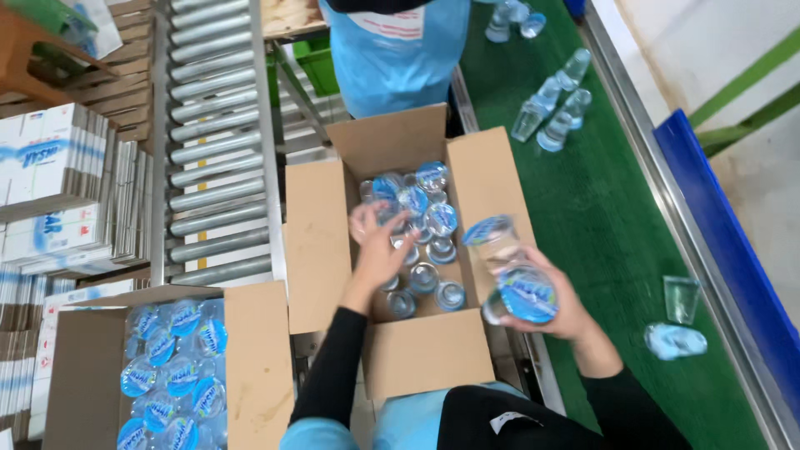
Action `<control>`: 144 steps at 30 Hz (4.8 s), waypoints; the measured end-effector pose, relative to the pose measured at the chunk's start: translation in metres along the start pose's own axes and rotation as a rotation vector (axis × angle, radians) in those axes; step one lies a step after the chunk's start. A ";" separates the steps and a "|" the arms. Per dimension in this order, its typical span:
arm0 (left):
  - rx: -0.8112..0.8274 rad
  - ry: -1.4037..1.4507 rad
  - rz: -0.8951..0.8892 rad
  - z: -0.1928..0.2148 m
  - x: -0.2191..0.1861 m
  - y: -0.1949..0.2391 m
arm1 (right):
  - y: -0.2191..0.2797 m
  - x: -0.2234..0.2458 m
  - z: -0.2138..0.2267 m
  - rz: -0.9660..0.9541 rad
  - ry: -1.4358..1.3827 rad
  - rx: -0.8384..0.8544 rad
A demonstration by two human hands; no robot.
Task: The person picks up small plastic water bottles from a green conveyor belt and places them into a cardboard box. The person handles the bottles one by one or in small groups, filling the box until it is full.
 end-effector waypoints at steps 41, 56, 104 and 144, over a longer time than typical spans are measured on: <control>-0.148 1.065 1.496 -0.101 0.063 0.031 | 0.044 -0.020 0.080 0.377 0.209 -0.829; -0.257 0.603 0.842 -0.069 -0.033 0.020 | -0.073 -0.110 0.057 -0.402 0.714 -0.440; -0.188 1.727 0.460 0.089 0.057 0.114 | -0.067 -0.091 -0.211 -0.484 0.579 1.037; 1.203 0.236 0.016 -0.103 0.040 0.086 | -0.001 -0.059 -0.135 0.220 0.299 0.112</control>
Point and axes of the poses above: each hand's wrist, its own y-axis away from the middle knuckle, its own z-axis out of the back of the hand, x = y × z, the point moved 5 cm from there along -y, towards the middle knuckle, and after that the axes turned 7 degrees about -y, right-handed, at the moved point
